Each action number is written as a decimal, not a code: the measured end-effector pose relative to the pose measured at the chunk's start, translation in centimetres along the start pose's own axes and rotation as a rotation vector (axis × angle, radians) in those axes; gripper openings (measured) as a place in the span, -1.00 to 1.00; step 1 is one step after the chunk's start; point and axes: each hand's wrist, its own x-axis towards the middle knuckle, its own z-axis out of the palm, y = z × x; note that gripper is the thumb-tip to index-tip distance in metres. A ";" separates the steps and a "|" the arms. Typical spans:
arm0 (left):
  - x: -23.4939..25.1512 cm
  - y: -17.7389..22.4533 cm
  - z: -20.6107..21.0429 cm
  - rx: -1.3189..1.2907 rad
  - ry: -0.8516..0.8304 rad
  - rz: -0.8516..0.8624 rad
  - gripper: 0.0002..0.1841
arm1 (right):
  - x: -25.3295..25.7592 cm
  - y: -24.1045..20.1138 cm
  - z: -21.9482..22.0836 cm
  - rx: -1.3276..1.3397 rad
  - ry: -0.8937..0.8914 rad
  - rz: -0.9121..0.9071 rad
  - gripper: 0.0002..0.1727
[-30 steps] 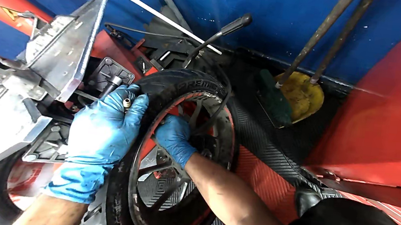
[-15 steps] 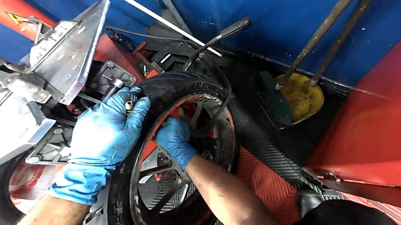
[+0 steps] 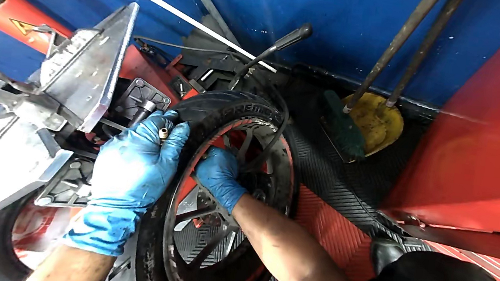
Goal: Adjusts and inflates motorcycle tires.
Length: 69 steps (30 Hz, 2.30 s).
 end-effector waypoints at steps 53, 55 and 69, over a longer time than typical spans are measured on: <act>0.1 0.1 0.0 0.030 0.001 0.011 -0.45 | -0.1 -0.3 -0.3 -0.024 -0.023 0.031 -0.76; 0.1 0.2 0.0 0.029 0.000 0.007 -0.45 | -0.1 -0.3 -0.3 -0.022 -0.024 0.033 -0.77; 0.3 -0.2 0.4 0.037 0.028 0.020 -0.43 | -0.2 -0.3 -0.4 -0.004 -0.021 0.025 -0.78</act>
